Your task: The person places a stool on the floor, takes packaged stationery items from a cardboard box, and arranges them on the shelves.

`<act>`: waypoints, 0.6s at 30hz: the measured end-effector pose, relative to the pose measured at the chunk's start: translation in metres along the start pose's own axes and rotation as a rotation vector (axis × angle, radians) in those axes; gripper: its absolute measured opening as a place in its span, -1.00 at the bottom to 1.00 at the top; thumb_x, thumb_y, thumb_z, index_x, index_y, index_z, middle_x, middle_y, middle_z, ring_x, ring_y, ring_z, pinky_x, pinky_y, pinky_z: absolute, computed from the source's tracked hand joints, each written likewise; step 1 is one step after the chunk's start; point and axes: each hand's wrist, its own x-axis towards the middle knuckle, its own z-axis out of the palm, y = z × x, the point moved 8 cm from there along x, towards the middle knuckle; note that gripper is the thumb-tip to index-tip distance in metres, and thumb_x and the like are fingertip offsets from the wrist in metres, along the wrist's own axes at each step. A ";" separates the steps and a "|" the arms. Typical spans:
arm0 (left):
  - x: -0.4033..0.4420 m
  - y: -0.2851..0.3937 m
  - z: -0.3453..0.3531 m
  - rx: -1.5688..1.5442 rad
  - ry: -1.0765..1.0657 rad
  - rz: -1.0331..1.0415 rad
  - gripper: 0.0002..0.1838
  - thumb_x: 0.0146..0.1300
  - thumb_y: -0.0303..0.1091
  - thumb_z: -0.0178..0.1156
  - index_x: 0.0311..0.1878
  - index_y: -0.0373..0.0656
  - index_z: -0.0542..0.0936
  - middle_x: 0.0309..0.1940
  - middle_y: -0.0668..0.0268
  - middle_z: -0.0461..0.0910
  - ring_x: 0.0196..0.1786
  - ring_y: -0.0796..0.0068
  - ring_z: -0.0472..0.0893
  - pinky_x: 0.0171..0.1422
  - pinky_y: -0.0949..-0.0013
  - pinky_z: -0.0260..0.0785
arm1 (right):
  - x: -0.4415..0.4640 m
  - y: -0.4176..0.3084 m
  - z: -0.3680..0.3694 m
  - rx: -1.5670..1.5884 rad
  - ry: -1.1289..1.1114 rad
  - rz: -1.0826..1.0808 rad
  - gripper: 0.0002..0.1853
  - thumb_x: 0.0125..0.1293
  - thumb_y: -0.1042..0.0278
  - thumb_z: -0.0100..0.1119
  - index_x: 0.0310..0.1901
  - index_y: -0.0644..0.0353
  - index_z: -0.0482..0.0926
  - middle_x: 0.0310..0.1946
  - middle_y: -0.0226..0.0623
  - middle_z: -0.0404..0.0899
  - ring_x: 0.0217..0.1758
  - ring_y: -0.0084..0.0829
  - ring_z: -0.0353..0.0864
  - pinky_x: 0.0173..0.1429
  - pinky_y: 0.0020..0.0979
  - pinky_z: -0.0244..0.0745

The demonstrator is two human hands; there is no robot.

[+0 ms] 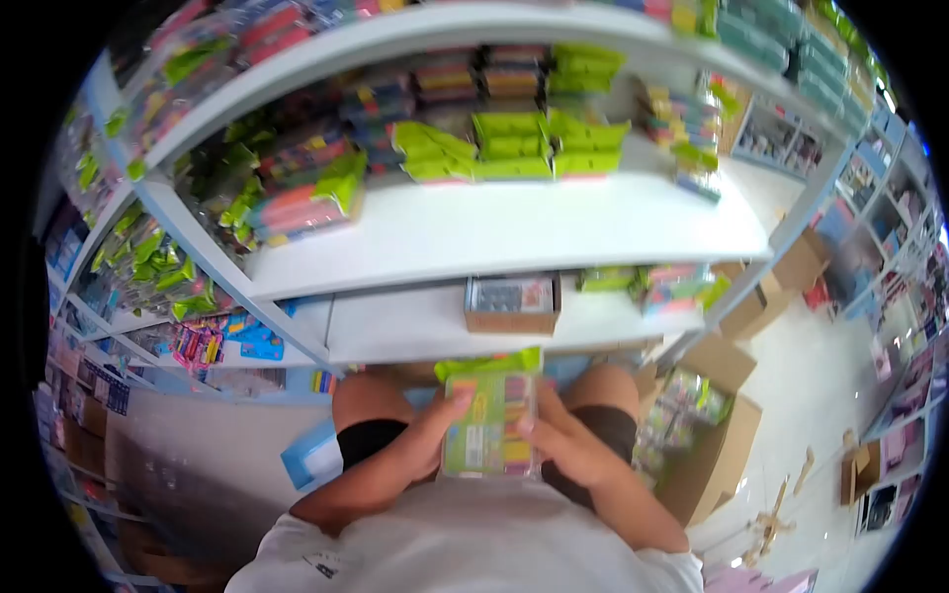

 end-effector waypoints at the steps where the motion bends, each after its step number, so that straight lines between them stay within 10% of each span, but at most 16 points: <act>1: -0.007 0.004 -0.004 0.055 0.045 0.023 -0.33 0.50 -0.03 0.11 0.46 -0.29 0.22 0.30 0.13 0.43 0.31 0.37 0.49 0.33 0.27 0.43 | 0.003 -0.005 0.007 -0.007 -0.005 -0.024 -0.16 0.52 -0.04 0.11 0.58 0.30 -0.02 0.41 -0.17 0.31 0.44 -0.33 0.33 0.41 -0.28 0.34; 11: -0.040 0.057 0.016 0.122 0.040 0.153 -0.25 0.45 -0.12 0.18 0.54 -0.22 0.10 0.38 0.04 0.36 0.43 0.18 0.43 0.44 0.04 0.40 | -0.004 -0.039 0.048 0.091 -0.130 -0.199 -0.05 0.52 -0.09 0.09 0.62 0.27 -0.21 0.53 -0.08 0.12 0.56 -0.27 0.15 0.45 -0.20 0.33; 13: -0.044 0.071 0.014 0.080 0.150 0.278 -0.24 0.43 -0.12 0.21 0.52 -0.19 0.07 0.37 0.06 0.33 0.42 0.17 0.41 0.42 0.03 0.42 | -0.016 -0.051 0.041 -0.094 0.087 -0.339 -0.06 0.36 -0.29 0.22 0.60 0.02 0.10 0.52 -0.07 0.28 0.34 0.02 0.51 0.25 -0.09 0.55; 15: -0.045 0.074 0.022 0.075 0.194 0.299 -0.24 0.42 -0.12 0.22 0.50 -0.14 0.04 0.37 0.09 0.30 0.42 0.16 0.39 0.44 0.01 0.39 | -0.027 -0.061 0.055 -0.144 0.005 -0.103 0.11 0.29 -0.45 0.20 0.66 -0.11 -0.16 0.65 -0.14 0.00 0.57 -0.09 0.24 0.58 -0.27 0.19; 18: -0.044 0.080 0.032 0.107 0.281 0.485 -0.27 0.42 -0.16 0.21 0.49 -0.08 0.05 0.38 0.15 0.28 0.44 0.23 0.36 0.50 0.07 0.26 | -0.016 -0.060 0.055 -0.109 0.046 -0.231 -0.07 0.44 0.05 0.26 0.60 0.22 -0.11 0.40 -0.14 0.27 0.39 -0.32 0.35 0.22 -0.24 0.52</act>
